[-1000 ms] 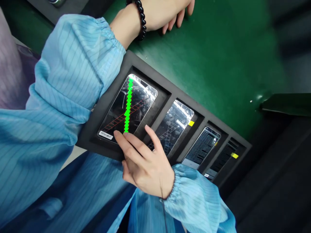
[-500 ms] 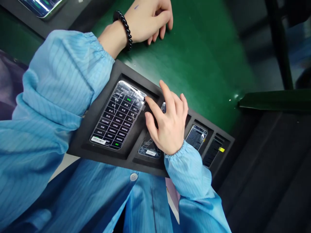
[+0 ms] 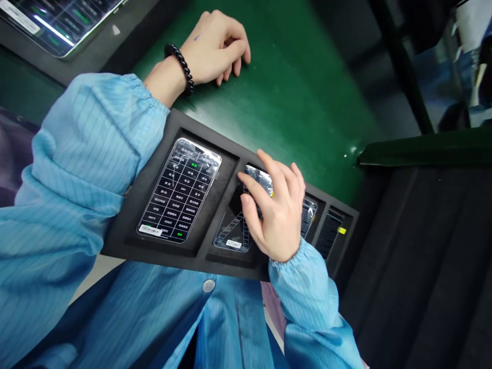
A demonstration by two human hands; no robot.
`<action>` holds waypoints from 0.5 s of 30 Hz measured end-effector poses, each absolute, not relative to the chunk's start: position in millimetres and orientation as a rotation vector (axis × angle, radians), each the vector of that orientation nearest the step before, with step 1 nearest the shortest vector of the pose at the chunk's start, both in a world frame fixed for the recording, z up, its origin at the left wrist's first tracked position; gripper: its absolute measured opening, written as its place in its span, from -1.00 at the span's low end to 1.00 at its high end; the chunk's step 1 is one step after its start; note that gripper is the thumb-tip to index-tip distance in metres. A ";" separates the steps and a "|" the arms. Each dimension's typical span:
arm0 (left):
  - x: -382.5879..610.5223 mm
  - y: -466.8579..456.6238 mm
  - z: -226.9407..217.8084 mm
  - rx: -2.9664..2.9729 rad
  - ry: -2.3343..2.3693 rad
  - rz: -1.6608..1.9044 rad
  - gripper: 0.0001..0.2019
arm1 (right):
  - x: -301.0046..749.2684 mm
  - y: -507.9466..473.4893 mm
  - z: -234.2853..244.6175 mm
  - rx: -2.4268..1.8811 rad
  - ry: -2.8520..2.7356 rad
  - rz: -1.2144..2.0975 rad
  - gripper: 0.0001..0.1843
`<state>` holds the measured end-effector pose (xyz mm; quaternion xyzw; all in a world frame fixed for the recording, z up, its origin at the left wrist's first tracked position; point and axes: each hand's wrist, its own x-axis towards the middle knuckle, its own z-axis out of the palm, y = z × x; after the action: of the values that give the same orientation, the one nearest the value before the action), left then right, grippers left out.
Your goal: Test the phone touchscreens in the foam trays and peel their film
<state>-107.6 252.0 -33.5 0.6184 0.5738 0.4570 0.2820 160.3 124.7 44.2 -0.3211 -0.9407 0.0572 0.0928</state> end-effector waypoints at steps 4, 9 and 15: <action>-107.1 252.2 -33.3 1.640 1.540 1.244 -0.72 | 146.7 118.1 32.5 -0.839 -2.911 0.181 -0.60; -105.5 253.5 -34.7 1.623 1.555 1.243 -0.73 | 134.4 116.8 32.2 -0.797 -2.981 0.166 -0.57; -107.7 256.7 -42.2 1.603 1.538 1.265 -0.73 | 186.7 114.9 59.1 -1.083 -2.649 0.091 -0.54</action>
<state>-107.7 256.7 -42.2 0.6003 0.5760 0.4739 0.2886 186.7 114.9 59.1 -0.3746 -0.9162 0.0315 0.1387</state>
